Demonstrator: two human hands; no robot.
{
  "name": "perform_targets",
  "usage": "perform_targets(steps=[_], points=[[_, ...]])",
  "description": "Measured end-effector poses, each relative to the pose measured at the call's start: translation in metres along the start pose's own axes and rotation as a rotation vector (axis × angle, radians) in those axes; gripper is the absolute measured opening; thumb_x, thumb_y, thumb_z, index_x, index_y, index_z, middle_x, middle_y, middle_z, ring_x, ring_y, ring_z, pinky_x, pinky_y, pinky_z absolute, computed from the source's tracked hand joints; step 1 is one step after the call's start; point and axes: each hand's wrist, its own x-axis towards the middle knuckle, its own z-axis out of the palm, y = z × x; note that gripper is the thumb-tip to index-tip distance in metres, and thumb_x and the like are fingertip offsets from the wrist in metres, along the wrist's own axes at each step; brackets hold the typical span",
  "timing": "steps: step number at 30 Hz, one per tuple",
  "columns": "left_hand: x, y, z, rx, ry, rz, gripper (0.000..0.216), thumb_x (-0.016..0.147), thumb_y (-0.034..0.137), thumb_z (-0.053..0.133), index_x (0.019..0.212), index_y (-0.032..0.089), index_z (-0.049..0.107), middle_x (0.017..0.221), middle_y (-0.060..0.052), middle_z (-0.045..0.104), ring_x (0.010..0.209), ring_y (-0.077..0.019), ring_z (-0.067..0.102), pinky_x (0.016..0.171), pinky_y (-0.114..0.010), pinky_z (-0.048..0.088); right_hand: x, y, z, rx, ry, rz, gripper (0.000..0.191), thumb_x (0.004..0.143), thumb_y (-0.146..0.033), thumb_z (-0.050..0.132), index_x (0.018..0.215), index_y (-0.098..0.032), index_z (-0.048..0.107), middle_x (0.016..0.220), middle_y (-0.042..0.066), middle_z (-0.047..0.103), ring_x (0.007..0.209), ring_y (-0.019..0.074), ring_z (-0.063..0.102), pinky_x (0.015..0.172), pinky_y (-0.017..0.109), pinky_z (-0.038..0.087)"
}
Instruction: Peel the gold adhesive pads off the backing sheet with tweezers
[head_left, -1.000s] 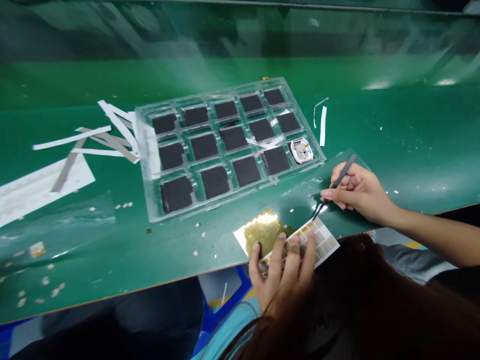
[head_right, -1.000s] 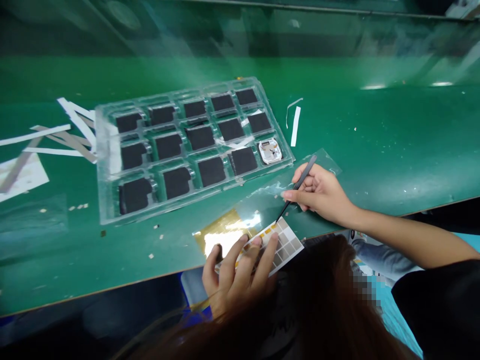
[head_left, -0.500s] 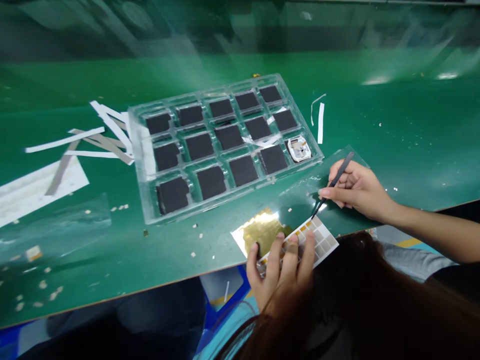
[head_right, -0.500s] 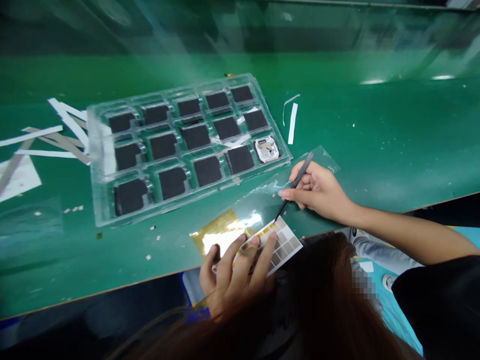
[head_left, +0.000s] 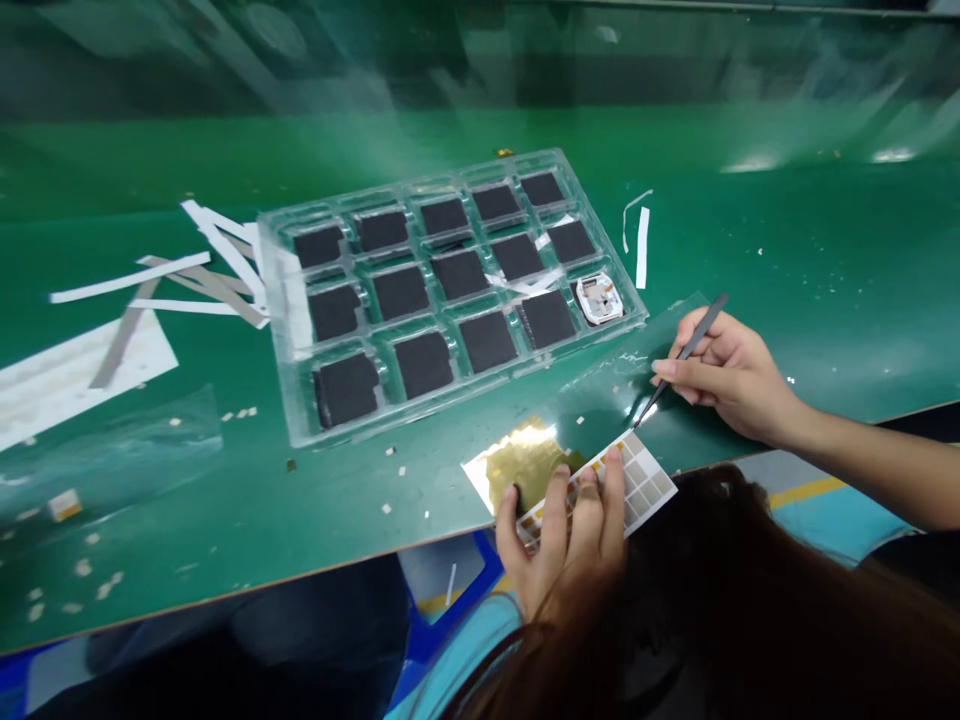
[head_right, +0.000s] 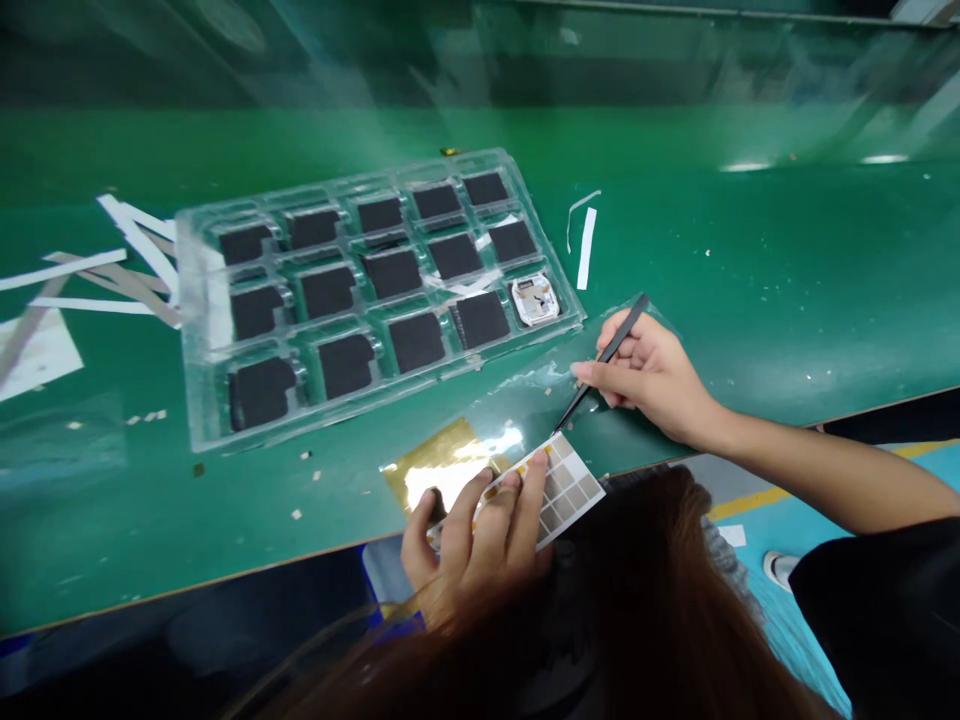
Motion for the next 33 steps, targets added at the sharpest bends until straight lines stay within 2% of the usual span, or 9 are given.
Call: perform_targets(steps=[5,9,15,24,29,33], points=[[0.000,0.000,0.000,0.012,0.010,0.000,0.036,0.077,0.015,0.061,0.112,0.024,0.062,0.078,0.000,0.065,0.094,-0.0189,0.060,0.104,-0.050,0.033,0.002,-0.005,0.014,-0.032,-0.072,-0.034,0.038,0.064,-0.025,0.080,0.081,-0.020,0.046,0.053,-0.007,0.056,0.043,0.0068,0.053,0.035,0.017,0.035],[-0.002,0.000,-0.001,-0.027,0.010,-0.007,0.034,0.080,0.017,0.056,0.112,0.024,0.061,0.082,-0.001,0.066,0.098,-0.0191,0.060,0.106,-0.049,0.032,0.006,0.002,0.027,-0.052,-0.150,0.027,0.041,0.061,-0.024,0.082,0.079,-0.020,0.045,0.049,-0.008,0.054,0.042,0.0072,0.053,0.035,0.017,0.037],[-0.006,0.001,-0.001,-0.108,0.033,-0.041,0.033,0.078,0.016,0.057,0.111,0.020,0.062,0.085,-0.002,0.066,0.105,-0.0225,0.058,0.107,-0.050,0.031,0.006,0.007,0.030,-0.072,-0.114,0.026,0.041,0.061,-0.024,0.082,0.079,-0.020,0.045,0.047,-0.009,0.054,0.041,0.0069,0.053,0.034,0.017,0.036],[-0.005,-0.001,-0.001,-0.086,0.030,-0.025,0.030,0.081,0.017,0.054,0.109,0.022,0.062,0.084,-0.002,0.068,0.103,-0.0201,0.059,0.107,-0.049,0.031,0.006,0.006,0.033,-0.087,-0.115,0.070,0.039,0.061,-0.024,0.082,0.077,-0.019,0.046,0.044,-0.009,0.053,0.038,0.0062,0.049,0.033,0.017,0.031],[-0.005,-0.001,0.000,-0.101,0.023,-0.025,0.031,0.079,0.017,0.057,0.109,0.020,0.063,0.085,-0.003,0.067,0.103,-0.0217,0.058,0.107,-0.051,0.029,0.010,0.000,0.025,0.006,-0.084,0.106,0.039,0.063,-0.027,0.080,0.079,-0.019,0.045,0.057,-0.002,0.064,0.038,0.0040,0.045,0.032,0.016,0.027],[-0.003,0.000,0.001,-0.078,0.047,-0.013,0.032,0.078,0.018,0.059,0.110,0.021,0.063,0.083,-0.002,0.066,0.100,-0.0209,0.059,0.106,-0.051,0.030,0.009,-0.007,0.005,-0.061,-0.063,0.079,0.041,0.062,-0.026,0.081,0.083,-0.019,0.047,0.052,-0.005,0.060,0.037,0.0050,0.045,0.032,0.015,0.025]])
